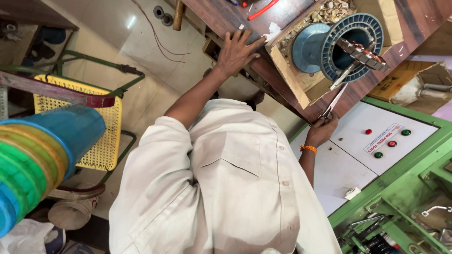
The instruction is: The person works on an electric motor stator, using a screwdriver and scissors to adjust and secure copper windings. They handle small white insulating pieces and later review several handwritten documents on the workbench.
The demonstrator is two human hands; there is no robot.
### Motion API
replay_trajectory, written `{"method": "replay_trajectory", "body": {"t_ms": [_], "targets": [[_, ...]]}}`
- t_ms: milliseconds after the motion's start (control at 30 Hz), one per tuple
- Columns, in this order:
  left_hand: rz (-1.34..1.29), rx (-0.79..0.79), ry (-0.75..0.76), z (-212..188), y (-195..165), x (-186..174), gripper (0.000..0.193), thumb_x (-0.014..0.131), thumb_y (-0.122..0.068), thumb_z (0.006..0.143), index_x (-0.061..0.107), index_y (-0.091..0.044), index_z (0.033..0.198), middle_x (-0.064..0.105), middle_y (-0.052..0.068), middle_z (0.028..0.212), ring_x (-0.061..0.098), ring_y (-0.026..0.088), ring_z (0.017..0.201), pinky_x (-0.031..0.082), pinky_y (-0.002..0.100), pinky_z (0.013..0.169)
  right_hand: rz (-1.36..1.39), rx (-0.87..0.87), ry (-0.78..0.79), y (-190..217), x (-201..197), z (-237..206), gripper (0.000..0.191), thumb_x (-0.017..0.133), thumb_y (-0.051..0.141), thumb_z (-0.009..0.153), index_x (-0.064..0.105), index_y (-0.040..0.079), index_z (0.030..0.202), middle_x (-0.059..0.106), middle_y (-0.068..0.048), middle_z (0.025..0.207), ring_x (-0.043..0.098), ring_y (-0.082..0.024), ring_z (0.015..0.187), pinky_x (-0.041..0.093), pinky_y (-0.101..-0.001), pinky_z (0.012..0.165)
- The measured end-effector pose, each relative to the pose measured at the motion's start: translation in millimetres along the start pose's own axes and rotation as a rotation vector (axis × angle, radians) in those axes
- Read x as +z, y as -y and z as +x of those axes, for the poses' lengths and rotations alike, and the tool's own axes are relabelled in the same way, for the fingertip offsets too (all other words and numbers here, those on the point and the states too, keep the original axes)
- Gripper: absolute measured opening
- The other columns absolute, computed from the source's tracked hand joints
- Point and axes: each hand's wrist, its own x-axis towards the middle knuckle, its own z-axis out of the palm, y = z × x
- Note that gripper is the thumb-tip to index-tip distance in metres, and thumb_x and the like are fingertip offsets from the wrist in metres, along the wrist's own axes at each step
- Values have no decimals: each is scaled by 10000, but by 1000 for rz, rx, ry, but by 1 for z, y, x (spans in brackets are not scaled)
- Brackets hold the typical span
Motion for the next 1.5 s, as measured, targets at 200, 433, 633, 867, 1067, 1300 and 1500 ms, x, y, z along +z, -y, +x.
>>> {"method": "replay_trajectory", "body": {"t_ms": [200, 433, 633, 867, 1067, 1300, 1500], "targets": [[-97, 132, 29, -9, 17, -8, 544, 698, -495, 968, 609, -236, 1437, 497, 94, 1454, 479, 295, 1189, 400, 494, 975, -29, 16, -9, -5, 0, -13, 380, 558, -9, 1003, 535, 55, 1378, 600, -157, 1285, 681, -272, 991, 552, -415, 841], [-196, 328, 104, -32, 49, -20, 354, 700, -198, 895, 670, -187, 1248, 539, 40, 1479, 510, 285, 1209, 424, 448, 1056, -164, 53, 30, 1, -5, -35, 506, 628, 47, 981, 487, 134, 1460, 699, -132, 1049, 691, -311, 933, 528, -459, 841], [-282, 379, -15, -16, 37, -17, 273, 624, -79, 881, 659, -93, 1152, 651, 87, 1239, 601, 295, 1102, 468, 448, 943, -148, 22, -40, 3, -8, -18, 662, 701, -13, 911, 445, 192, 1486, 743, -186, 1138, 697, -372, 923, 540, -498, 734], [-501, -32, -221, 7, 15, -44, 336, 596, 58, 965, 640, -1, 1292, 659, 154, 1114, 632, 327, 1015, 473, 500, 970, 997, 660, 232, -23, -38, -6, 613, 610, -30, 940, 423, 123, 1504, 718, -167, 1064, 639, -151, 755, 553, -333, 697], [-1017, -383, -115, 24, 2, -58, 179, 632, 30, 1005, 730, -11, 1149, 680, 74, 947, 629, 155, 834, 511, 317, 776, 1341, 684, 78, -43, -53, -10, 444, 677, 21, 955, 550, 71, 1378, 701, -117, 1122, 607, -120, 765, 553, -306, 734], [-1308, -198, -110, 37, -20, -59, 126, 641, 42, 981, 704, -21, 1070, 683, 45, 1117, 624, 83, 823, 532, 228, 712, 1029, 466, 37, -39, -58, -1, 242, 683, 61, 962, 578, 26, 1177, 712, -87, 937, 640, -125, 737, 555, -293, 678], [-1324, -216, 10, 57, -56, -63, 270, 666, 48, 960, 742, -31, 1207, 673, 40, 1052, 584, 69, 712, 485, 219, 628, 943, 238, 32, -36, -74, -1, 217, 708, 46, 961, 601, -2, 1143, 666, -53, 881, 635, -111, 765, 534, -258, 689]]}}
